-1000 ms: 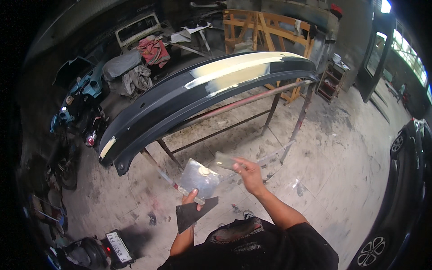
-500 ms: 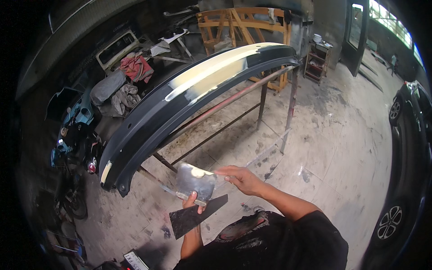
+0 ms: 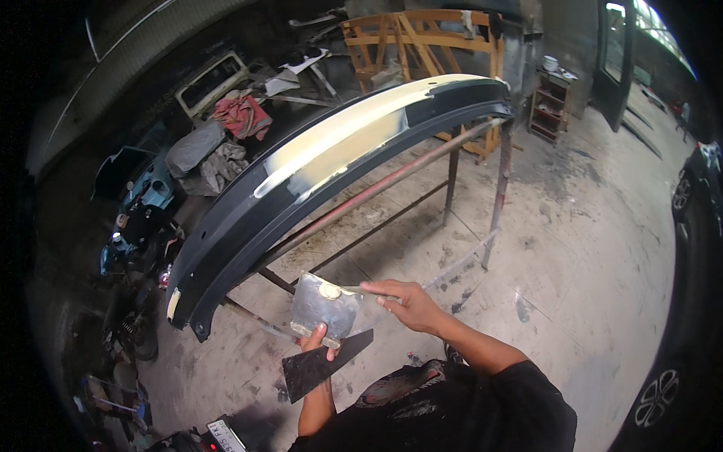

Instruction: The person applies body filler to a car bumper using a spreader and a putty knife, then smooths the surface with sandpaper.

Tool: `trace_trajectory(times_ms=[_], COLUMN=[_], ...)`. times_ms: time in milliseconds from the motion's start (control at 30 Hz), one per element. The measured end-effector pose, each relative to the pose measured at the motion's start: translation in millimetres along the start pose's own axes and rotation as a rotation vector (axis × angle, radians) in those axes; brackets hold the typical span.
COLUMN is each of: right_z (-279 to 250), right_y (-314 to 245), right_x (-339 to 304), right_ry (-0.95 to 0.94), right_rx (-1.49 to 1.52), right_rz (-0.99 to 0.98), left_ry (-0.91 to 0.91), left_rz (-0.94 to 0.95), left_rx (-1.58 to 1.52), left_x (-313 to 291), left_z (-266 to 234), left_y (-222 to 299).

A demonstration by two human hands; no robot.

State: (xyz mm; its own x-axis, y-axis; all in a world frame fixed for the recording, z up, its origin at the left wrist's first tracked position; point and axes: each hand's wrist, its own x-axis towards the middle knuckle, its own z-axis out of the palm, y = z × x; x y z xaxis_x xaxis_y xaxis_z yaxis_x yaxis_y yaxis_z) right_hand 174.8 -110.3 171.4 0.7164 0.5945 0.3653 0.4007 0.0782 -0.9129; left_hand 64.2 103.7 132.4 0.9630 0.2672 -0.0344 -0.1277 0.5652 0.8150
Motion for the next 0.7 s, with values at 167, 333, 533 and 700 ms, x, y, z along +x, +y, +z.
trace_trajectory(times_ms=[167, 333, 533, 700], right_z=[-72, -123, -169, -221], right_y=[43, 73, 104, 143], right_x=[27, 44, 53, 53], right_ry=[-0.074, -0.142, -0.056, 0.211], right_rx=[-0.093, 0.017, 0.163, 0.313], right_rz=[-0.036, -0.108, 0.114, 0.348], left_ry=[0.024, 0.12, 0.4, 0.278], left_rz=[0.018, 0.076, 0.108, 0.032], left_rx=[0.03, 0.122, 0.341, 0.527], left_x=[37, 69, 82, 114], left_z=[46, 100, 145, 130], left_y=[-19, -42, -49, -49])
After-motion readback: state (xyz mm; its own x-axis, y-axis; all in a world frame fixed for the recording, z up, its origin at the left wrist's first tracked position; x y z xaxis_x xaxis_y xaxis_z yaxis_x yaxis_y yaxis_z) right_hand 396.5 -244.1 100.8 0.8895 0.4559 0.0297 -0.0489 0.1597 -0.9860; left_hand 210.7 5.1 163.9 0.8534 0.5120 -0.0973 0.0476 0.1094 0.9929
